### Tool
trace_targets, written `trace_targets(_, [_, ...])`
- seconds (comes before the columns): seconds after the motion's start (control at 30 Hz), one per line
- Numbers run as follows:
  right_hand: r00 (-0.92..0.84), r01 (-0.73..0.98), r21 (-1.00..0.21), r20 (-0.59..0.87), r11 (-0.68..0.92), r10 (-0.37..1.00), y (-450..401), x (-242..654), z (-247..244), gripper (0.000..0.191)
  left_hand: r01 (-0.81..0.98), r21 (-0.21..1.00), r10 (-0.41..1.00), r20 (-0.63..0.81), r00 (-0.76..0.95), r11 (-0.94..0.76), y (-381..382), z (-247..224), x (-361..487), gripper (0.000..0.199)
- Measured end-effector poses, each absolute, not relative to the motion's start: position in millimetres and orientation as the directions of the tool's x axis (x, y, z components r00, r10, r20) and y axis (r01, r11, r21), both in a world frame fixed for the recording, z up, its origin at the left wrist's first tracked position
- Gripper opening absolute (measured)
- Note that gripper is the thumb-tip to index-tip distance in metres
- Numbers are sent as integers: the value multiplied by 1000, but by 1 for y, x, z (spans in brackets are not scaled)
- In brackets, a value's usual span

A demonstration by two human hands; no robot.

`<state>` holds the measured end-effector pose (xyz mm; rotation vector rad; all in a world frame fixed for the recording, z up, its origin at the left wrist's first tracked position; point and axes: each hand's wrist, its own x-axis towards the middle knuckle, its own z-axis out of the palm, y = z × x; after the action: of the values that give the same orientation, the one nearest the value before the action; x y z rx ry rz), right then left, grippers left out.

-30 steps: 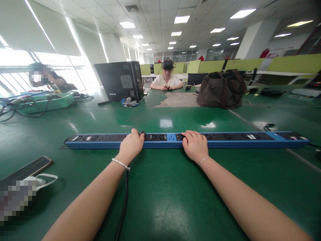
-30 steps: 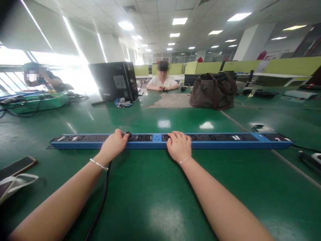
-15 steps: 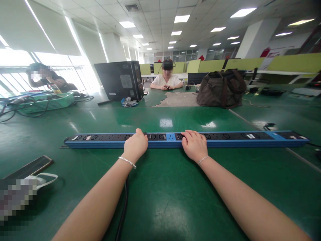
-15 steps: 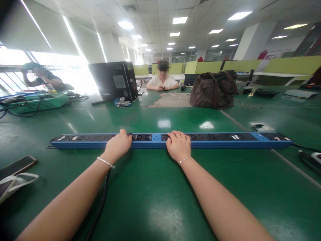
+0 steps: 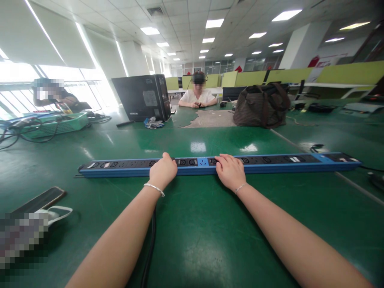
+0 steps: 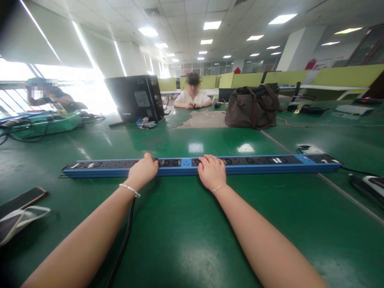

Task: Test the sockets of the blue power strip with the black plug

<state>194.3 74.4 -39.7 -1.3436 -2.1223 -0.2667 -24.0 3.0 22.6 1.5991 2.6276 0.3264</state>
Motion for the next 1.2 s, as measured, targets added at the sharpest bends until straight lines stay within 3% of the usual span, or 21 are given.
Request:
trace_targets(0.23, [-302,879,-146,568,455,766,72,194,-39,34,863,277,886,72,-458,423,4,22,-33,42])
trace_targets(0.33, [-301,876,-157,561,456,771,73,194,-39,34,820,469,936,-45,-350,329,7,24,-57,51])
trace_targets(0.4, [-301,873,-163,560,459,772,73,195,-38,34,794,533,928,42,-370,292,8,22,-74,52])
trace_targets(0.5, [-324,844,-188,566,502,758,69,190,-33,33,890,409,885,315,-343,200,5,11,-88,35])
trace_targets(0.6, [-441,731,-233,556,641,705,58,174,-25,33,955,267,924,316,-214,130,2,-4,-87,35])
trace_targets(0.73, [-561,561,-300,547,771,621,44,131,-16,35,975,155,923,326,-202,159,-1,-13,-78,36])
trace_targets(0.9, [-605,497,-329,532,803,593,44,75,-14,43,977,127,914,351,-203,169,-2,-12,-74,35])
trace_targets(1.2, [-562,564,-294,548,772,619,41,51,-24,37,974,135,902,372,-220,182,1,-14,-74,31])
